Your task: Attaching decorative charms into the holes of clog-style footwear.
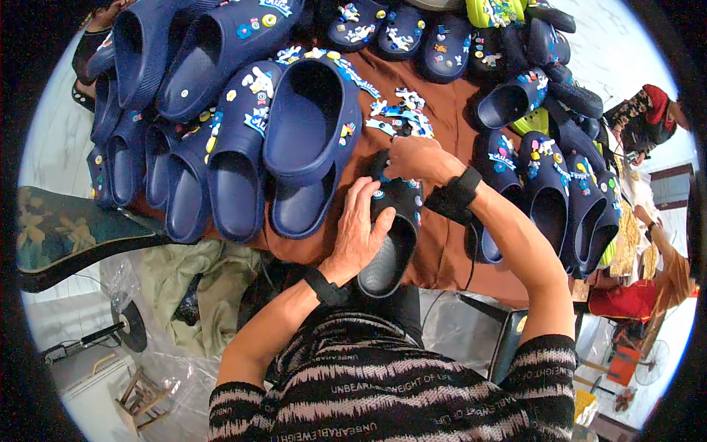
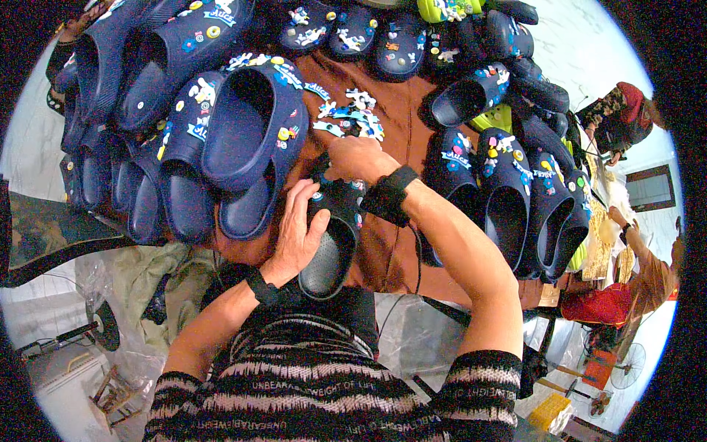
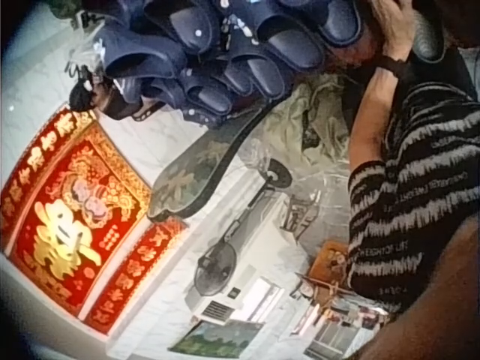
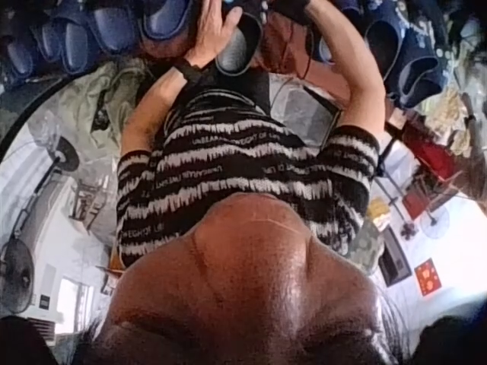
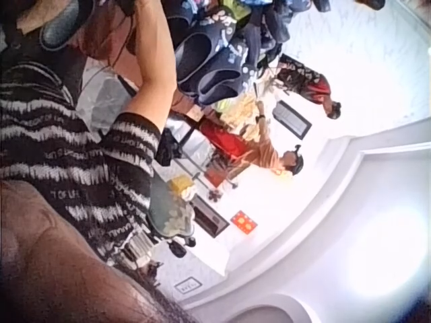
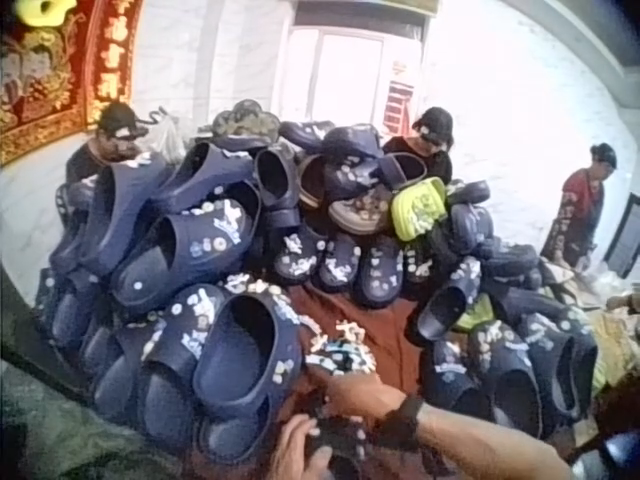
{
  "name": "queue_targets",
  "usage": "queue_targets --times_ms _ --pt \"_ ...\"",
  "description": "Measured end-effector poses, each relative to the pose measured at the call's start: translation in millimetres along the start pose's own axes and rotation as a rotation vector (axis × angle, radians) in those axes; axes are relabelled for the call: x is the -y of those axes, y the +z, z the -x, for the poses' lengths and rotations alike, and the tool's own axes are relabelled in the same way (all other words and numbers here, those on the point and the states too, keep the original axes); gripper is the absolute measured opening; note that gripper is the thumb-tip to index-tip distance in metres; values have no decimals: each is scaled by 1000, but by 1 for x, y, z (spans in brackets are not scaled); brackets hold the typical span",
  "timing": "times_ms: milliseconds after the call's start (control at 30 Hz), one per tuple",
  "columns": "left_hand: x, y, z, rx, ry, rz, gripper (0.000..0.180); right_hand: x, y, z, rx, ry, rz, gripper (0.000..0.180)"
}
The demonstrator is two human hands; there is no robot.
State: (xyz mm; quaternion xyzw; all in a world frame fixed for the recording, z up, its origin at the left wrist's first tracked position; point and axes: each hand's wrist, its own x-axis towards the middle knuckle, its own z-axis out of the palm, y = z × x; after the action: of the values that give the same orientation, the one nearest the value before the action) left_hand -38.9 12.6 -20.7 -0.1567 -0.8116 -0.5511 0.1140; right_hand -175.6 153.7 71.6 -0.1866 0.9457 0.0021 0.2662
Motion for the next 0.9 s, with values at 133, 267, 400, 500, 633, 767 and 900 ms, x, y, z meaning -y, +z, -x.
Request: queue_targets --times_ms 133,267,400,500,633,767,900 --pt "0 2 2 -18 -21 -23 52 2 9 -4 -72 -26 31 85" --pt "1 -2 1 -12 -4 -11 51 6 -3 6 -46 -2 5 84" --pt "-4 -4 1 17 -17 -8 51 -13 11 29 -115 -91 -342 78" --pt "-5 -4 0 26 -22 -3 51 -16 30 22 -412 -243 -244 60" --pt "-4 -6 0 22 -9 -27 54 -18 32 15 -442 -393 -213 44" --pt "-7 -5 0 29 -38 -2 51 -19 18 12 -248 -240 -256 37" --pt "-4 -5 1 21 -30 -17 50 -13 6 0 -141 -207 -197 43"
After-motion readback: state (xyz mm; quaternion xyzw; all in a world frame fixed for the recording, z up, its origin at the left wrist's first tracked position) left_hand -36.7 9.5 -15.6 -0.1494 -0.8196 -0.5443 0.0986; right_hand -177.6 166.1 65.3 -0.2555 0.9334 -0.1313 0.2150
